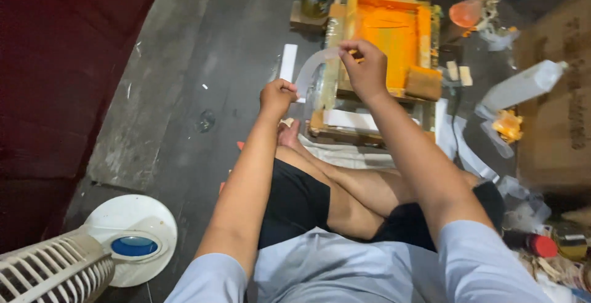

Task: The person uses a squeegee to spread orange ink across a screen printing frame. They then pick up a white strip, place it on the frame, and press it down to transfer the ink. This process is repeated multiple times with different white strips.

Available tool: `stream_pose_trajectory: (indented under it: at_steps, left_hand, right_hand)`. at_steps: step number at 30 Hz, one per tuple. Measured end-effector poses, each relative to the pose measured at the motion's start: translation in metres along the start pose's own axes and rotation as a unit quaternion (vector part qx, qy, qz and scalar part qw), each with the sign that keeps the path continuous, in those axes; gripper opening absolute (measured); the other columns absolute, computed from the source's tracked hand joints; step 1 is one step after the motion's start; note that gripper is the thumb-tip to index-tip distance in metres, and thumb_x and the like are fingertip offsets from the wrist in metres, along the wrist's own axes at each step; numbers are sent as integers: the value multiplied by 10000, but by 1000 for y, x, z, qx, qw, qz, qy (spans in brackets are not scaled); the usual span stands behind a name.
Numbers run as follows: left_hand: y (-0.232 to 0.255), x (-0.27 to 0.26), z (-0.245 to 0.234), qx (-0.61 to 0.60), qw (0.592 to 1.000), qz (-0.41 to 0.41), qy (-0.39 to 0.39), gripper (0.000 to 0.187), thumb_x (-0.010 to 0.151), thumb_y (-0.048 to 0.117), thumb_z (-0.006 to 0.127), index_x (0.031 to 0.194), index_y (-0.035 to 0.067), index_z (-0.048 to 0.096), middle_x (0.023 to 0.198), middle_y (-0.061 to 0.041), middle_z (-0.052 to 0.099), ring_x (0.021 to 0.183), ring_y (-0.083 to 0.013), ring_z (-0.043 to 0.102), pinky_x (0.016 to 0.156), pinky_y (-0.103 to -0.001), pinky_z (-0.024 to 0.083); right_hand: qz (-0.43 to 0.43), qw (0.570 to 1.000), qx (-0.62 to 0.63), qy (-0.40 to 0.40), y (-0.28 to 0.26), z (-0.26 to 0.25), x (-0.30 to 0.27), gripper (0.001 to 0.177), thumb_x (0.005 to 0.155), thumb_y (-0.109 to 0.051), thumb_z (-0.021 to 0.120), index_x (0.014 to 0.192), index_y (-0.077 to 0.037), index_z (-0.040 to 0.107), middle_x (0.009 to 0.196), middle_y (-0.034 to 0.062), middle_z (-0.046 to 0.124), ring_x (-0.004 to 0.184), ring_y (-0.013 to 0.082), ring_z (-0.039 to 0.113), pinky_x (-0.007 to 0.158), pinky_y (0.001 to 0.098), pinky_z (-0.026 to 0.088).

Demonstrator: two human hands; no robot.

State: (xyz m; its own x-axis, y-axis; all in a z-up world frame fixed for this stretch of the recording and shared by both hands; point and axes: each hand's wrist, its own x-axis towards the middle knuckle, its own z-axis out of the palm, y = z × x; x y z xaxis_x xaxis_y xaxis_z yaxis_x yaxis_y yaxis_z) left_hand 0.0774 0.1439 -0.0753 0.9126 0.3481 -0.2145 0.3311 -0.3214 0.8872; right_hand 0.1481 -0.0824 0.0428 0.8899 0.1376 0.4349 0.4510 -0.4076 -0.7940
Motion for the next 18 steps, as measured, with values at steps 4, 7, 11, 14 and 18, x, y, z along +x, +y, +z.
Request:
stream_pose_trajectory:
  at_steps: [4, 7, 11, 14, 18]
  left_hand:
    - [-30, 20, 9, -48, 995, -82, 29, 236, 680, 138, 721, 823, 313, 788, 653, 87, 734, 649, -90, 720, 644, -209, 543]
    - [-19, 14, 13, -39, 986, -156, 52, 273, 701, 78, 653, 827, 273, 796, 749, 63, 767, 670, -106, 675, 653, -241, 506]
    - [-26, 20, 27, 19, 993, -86, 81, 306, 763, 56, 526, 871, 232, 752, 882, 9, 787, 849, -230, 736, 789, -317, 542]
    - [-28, 28, 38, 73, 992, -78, 70, 382, 742, 44, 523, 990, 215, 759, 992, -48, 773, 933, -288, 728, 827, -375, 548]
    - [-42, 40, 60, 154, 981, -103, 64, 428, 753, 63, 630, 1136, 212, 751, 1181, -75, 685, 1010, -333, 700, 885, -434, 555]
  right_hand:
    - [12, 999, -31, -26, -20, 40, 34, 193, 844, -103, 825, 970, -248, 821, 844, -46, 732, 681, 120, 698, 594, 254, 579]
    - [-38, 987, -125, -92, -11, 60, 59, 106, 970, -116, 745, 1043, -154, 812, 1021, 34, 780, 856, 200, 702, 700, 340, 569]
    - [-43, 977, -176, -108, 19, 97, 88, 166, 932, -123, 734, 1057, -195, 818, 1007, 12, 803, 909, 218, 750, 739, 394, 585]
    - [-26, 973, -196, -115, 43, 124, 101, 187, 895, -116, 719, 1016, -237, 796, 954, 5, 802, 875, 241, 749, 703, 409, 560]
    - [-22, 954, -241, -179, 88, 162, 106, 272, 855, -36, 598, 927, -241, 762, 855, -34, 769, 790, 238, 711, 576, 444, 514]
